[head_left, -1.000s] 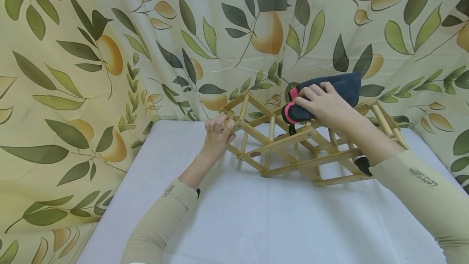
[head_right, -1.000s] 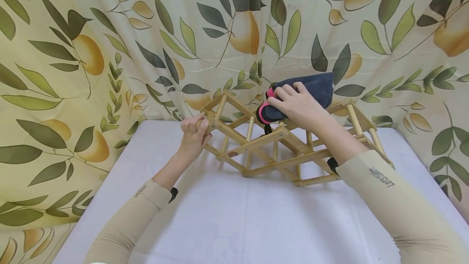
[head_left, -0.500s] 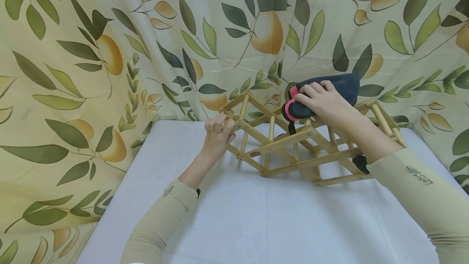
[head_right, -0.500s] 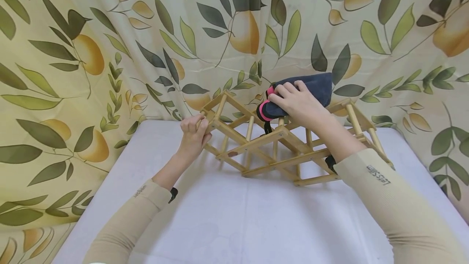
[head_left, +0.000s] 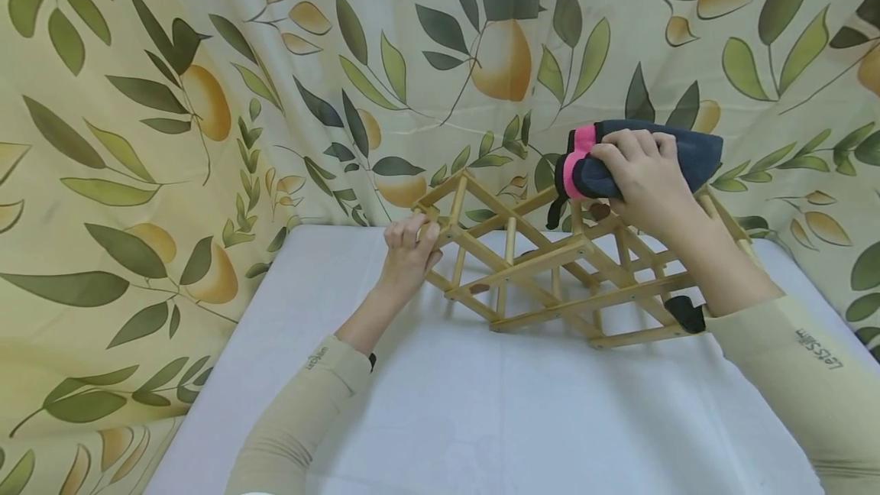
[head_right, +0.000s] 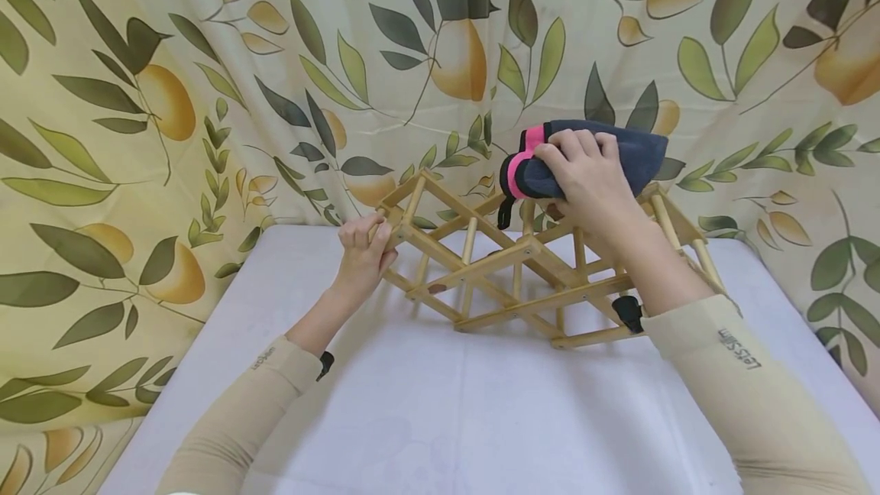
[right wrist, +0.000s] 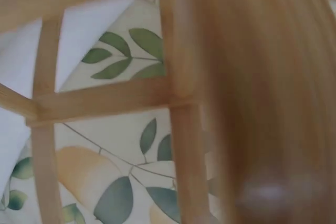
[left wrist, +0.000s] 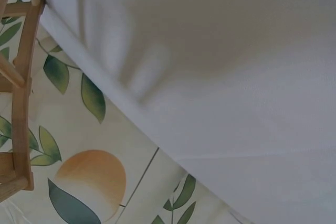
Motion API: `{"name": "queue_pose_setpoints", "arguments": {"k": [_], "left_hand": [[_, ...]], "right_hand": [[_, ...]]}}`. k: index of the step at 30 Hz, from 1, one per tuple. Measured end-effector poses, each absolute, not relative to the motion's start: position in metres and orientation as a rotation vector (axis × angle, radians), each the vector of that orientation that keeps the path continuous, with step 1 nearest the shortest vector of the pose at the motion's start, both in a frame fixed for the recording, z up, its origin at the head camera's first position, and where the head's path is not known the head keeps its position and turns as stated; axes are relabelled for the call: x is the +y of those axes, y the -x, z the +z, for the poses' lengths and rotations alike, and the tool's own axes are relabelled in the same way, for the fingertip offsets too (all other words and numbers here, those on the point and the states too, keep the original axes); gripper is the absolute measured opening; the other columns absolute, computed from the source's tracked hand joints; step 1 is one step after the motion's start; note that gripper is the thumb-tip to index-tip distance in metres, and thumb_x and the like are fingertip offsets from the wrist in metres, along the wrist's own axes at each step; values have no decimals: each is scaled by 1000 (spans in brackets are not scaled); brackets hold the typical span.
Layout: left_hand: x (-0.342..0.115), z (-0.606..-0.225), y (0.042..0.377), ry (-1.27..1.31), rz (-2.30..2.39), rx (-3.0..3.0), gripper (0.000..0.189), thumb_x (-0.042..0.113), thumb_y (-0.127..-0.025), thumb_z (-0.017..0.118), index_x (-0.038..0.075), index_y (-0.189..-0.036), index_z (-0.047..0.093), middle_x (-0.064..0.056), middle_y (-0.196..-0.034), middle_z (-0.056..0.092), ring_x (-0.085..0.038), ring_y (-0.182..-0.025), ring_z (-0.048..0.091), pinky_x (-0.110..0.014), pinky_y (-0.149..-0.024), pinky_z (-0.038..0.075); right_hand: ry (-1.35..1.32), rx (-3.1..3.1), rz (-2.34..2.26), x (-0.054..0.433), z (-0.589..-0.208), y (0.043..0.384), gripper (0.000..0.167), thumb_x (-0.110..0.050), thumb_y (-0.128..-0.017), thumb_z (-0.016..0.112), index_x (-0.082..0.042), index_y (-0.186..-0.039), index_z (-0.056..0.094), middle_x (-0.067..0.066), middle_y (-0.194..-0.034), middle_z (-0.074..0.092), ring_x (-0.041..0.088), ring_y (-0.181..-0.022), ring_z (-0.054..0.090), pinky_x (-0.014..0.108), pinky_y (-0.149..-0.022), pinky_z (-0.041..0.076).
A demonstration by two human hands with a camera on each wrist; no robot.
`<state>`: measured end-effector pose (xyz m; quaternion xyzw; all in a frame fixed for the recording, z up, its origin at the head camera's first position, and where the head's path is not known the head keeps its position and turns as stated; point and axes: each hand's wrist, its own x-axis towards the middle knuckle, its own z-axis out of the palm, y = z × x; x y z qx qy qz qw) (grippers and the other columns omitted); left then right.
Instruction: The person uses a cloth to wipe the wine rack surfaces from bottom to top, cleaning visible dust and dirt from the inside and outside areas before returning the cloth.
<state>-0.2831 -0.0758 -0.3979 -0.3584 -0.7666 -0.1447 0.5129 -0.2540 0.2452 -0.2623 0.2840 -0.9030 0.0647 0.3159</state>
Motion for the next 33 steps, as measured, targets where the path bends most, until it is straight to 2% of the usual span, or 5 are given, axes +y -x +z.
{"name": "queue_pose_setpoints", "arguments": {"k": [6, 16, 23, 33], "left_hand": [[-77, -396, 282, 859, -350, -1843, 36, 15, -76, 59, 9, -105, 38, -9, -109, 34, -27, -100, 32, -42, -77, 29], [-76, -397, 282, 860, -345, -1839, 35, 20, -78, 56, 9, -106, 38, -9, -109, 34, -26, -100, 32, -42, -77, 29], [-75, -397, 281, 864, -342, -1852, 37, 24, -78, 55, 10, -107, 37, -9, -110, 33, -26, -100, 31, -42, -77, 29], [-75, -396, 281, 861, -337, -1844, 37, 21, -77, 58, 9, -106, 38, -9, -110, 34, -27, -100, 31, -42, -76, 29]], "right_hand": [[-597, -2300, 265, 241, -285, 241, 62, 3, -61, 77, 0, -112, 42, 26, -110, 42, 45, -104, 35, 58, -84, 20], [-457, -2305, 266, 244, -320, 239, 54, 10, -61, 66, 4, -108, 41, 28, -105, 40, 46, -96, 35, 59, -79, 21], [-380, -2411, 283, 245, -326, 239, 58, 12, -58, 65, 6, -110, 39, 28, -106, 38, 45, -97, 33, 60, -80, 20], [-383, -2579, 269, 247, -326, 242, 60, 8, -62, 66, 10, -111, 33, 28, -106, 34, 44, -97, 30, 59, -78, 20]]}}
